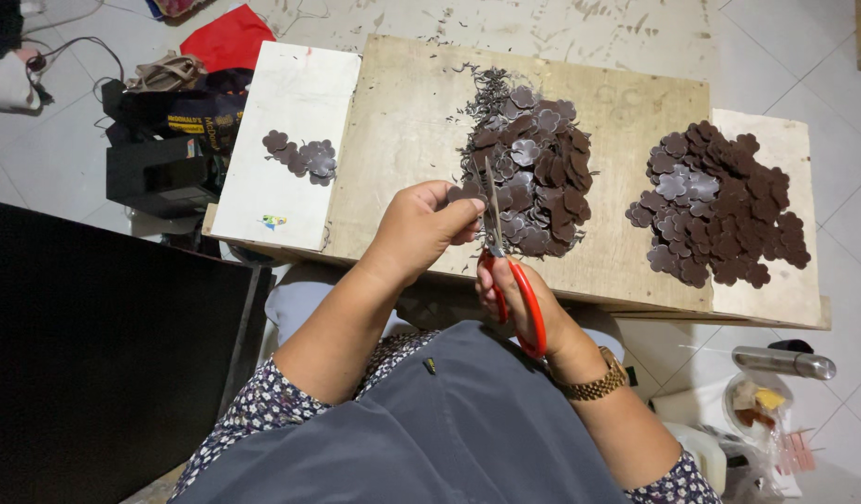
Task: The person uses red-handled scissors to trim the edges of dark brown flower-shaped pieces. They pick up each piece from a pile, cut along the edges, and place the finished pieces onto a separate pile on the wooden board.
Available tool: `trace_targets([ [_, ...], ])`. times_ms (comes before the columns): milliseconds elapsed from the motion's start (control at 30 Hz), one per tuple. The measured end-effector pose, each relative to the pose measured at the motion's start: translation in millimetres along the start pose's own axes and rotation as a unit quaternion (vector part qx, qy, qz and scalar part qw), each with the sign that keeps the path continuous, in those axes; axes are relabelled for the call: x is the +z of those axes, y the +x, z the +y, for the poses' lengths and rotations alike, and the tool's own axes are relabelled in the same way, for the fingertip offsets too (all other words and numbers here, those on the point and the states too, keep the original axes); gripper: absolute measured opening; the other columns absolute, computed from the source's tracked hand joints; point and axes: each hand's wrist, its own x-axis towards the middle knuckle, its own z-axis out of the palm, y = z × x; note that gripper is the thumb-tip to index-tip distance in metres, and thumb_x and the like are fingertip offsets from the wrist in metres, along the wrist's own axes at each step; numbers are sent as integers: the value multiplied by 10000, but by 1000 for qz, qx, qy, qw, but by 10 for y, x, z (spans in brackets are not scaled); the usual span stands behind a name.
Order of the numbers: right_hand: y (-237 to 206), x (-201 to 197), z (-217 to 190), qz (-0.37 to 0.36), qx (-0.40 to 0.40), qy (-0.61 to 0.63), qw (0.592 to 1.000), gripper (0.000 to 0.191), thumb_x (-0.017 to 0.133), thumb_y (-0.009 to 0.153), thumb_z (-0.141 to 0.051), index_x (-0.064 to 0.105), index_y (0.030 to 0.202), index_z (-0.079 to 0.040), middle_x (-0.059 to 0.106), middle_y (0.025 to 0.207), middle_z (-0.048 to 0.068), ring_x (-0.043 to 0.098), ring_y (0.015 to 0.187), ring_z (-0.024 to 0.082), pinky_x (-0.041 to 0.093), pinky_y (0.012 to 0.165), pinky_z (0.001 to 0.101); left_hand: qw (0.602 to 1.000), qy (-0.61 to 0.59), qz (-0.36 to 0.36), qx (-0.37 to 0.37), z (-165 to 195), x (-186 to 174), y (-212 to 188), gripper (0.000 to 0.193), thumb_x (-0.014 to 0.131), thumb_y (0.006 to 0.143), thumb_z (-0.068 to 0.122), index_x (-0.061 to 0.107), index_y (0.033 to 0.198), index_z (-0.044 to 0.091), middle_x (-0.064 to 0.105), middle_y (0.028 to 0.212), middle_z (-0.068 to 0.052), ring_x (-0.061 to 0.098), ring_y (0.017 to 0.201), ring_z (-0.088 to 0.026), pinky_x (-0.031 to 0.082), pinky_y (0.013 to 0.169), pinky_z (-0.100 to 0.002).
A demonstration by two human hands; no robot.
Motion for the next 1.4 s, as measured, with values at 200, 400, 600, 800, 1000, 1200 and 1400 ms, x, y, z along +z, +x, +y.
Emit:
trace_targets([
  [200,-15,-8,2,-1,10,11,1000,473,444,1047,-541,506,872,-106,437,735,-36,380,604,84,347,526,245,1000,4,3,-3,26,-21,-4,146,714,895,143,713,895,-3,715,796,-37,657,691,-77,571,643,-237],
  [400,-13,8,-4,2,5,0,1000,472,443,1043,-540,510,875,-104,445,742,-37,387,604,81,359,524,244,999,-21,22,12,34,-37,9,161,727,913,149,681,890,-3,685,773,-47,623,662,-91,529,623,-241],
  [600,1,67,7,-20,-13,53,998,407,451,1054,-498,511,952,-109,455,811,-45,411,692,75,401,631,232,1000,-20,-4,11,23,1,-2,134,696,914,131,701,920,-3,707,799,-46,648,686,-88,559,657,-241],
  [800,-14,52,10,-13,-17,39,999,431,437,1055,-527,510,947,-117,443,802,-51,397,690,65,391,627,218,999,-34,-13,3,18,6,-26,120,705,911,97,696,923,-22,706,800,-51,651,684,-93,559,667,-234],
  [1000,-10,42,18,-3,-9,40,999,454,452,1044,-551,505,926,-116,439,795,-49,381,672,61,364,592,209,1000,-29,-4,11,13,15,-27,119,703,904,100,709,932,-16,699,791,-47,639,676,-84,555,654,-236],
  [1200,-28,39,6,-7,-6,17,1000,450,469,1028,-549,504,910,-116,448,786,-47,389,649,66,364,555,221,999,-34,5,15,-5,-24,-12,138,709,925,107,681,898,-25,689,792,-52,643,686,-88,565,658,-242],
  [1400,-56,39,-53,-38,12,9,999,436,446,1039,-539,511,963,-115,438,786,-50,395,660,69,378,569,224,1000,-26,2,10,23,-55,-16,140,685,922,102,679,933,-38,732,844,-80,693,725,-112,595,699,-252],
])
